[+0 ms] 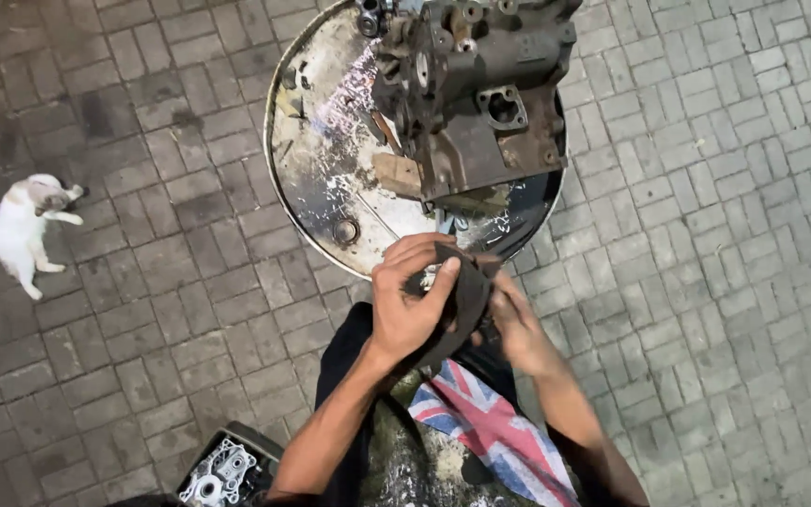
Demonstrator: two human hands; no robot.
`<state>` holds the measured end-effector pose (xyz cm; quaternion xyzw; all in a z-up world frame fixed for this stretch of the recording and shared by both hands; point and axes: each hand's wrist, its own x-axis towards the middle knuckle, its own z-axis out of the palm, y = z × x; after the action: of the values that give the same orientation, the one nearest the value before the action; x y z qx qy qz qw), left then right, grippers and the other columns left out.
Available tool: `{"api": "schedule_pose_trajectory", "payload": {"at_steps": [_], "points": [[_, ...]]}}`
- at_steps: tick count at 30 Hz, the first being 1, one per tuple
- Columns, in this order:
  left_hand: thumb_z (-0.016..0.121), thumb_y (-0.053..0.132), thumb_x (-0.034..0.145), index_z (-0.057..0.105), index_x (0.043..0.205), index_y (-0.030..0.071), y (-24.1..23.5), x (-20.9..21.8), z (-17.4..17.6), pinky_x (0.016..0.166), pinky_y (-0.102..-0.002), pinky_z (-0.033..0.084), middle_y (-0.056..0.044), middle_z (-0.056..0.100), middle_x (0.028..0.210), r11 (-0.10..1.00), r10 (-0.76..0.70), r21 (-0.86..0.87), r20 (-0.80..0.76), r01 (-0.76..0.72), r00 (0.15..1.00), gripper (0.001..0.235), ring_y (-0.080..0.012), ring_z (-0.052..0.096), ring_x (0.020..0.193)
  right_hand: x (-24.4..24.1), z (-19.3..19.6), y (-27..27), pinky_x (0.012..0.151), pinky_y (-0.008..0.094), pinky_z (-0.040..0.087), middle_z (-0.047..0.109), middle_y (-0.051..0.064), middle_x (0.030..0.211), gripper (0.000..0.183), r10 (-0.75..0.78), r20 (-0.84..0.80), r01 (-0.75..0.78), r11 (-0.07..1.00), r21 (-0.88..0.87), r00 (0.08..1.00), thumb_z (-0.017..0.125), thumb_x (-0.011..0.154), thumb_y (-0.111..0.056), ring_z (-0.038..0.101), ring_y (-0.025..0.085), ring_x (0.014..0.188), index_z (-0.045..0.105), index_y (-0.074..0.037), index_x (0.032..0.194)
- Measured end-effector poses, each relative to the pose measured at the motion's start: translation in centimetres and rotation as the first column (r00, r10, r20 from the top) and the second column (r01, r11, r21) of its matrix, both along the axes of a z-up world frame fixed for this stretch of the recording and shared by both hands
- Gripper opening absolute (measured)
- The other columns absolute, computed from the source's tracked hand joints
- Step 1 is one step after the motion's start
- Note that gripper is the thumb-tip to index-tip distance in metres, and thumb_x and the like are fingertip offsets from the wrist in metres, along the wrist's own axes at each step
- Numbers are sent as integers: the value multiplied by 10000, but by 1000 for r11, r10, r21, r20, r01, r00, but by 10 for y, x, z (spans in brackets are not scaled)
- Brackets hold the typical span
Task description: The person scrubs a metal engine block with a wire brush and then wipes it with a black cloth. The person also scrubs and wipes a separate metal plate. A white cat is visible lying on the floor nearby.
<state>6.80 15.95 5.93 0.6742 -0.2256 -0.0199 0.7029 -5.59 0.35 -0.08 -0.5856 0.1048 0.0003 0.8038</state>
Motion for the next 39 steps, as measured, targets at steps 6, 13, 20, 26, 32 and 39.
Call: {"api": "schedule_pose_trajectory", "payload": {"at_steps": [6, 13, 20, 26, 32, 39], "points": [[767, 79, 903, 766, 812, 85, -21, -13, -26, 986, -462, 539, -36, 811, 867, 992, 120, -50, 11, -119, 993, 92, -321, 772, 1002, 15, 54, 25, 523, 254, 537, 645, 69, 652, 420, -80, 119, 131, 838, -529, 990, 511, 1002, -14, 636, 142, 532, 402, -2, 1407], [832, 217, 879, 753, 816, 116, -30, -26, -24, 1032, -479, 522, -7, 807, 882, 976, 212, -64, 23, -210, 977, 143, -294, 774, 1015, 14, 24, -1, 390, 238, 414, 434, 94, 591, 342, -97, -37, 95, 994, -54, 995, 514, 1048, -210, 430, 155, 472, 429, -23, 1321], [897, 318, 854, 655, 874, 107, -42, -42, -25, 1023, -578, 521, -59, 751, 923, 955, 245, -158, -48, -250, 968, 322, -334, 738, 1046, 21, 30, 1, 646, 279, 563, 532, 46, 668, 274, -45, 79, 14, 933, 359, 996, 626, 1013, -192, 519, 103, 621, 547, -18, 1210], [924, 371, 816, 678, 889, 130, -42, -33, -37, 942, -469, 536, -38, 769, 906, 964, 236, -100, -104, -246, 966, 352, -298, 750, 949, 42, 4, -76, 355, 264, 489, 531, 73, 666, 466, 177, -76, -174, 983, 54, 981, 643, 922, -171, 503, 118, 490, 384, -97, 1302], [793, 248, 945, 735, 1049, 115, -22, -38, -62, 962, -503, 540, -103, 786, 1000, 961, 227, 221, -287, -166, 931, 178, -374, 736, 1047, 132, 128, -109, 559, 445, 558, 683, 218, 925, 383, 449, -182, -390, 430, -814, 875, 688, 921, -79, 693, 338, 733, 608, 37, 1277], [592, 311, 1085, 701, 1223, 63, -43, -51, -74, 979, -571, 542, -221, 736, 1084, 925, 158, 378, -465, 34, 871, 304, -450, 695, 1114, 194, 167, -90, 713, 526, 621, 768, 138, 852, 252, 433, -711, -511, -498, -701, 553, 606, 924, -165, 771, 404, 781, 694, -231, 1151]]}}
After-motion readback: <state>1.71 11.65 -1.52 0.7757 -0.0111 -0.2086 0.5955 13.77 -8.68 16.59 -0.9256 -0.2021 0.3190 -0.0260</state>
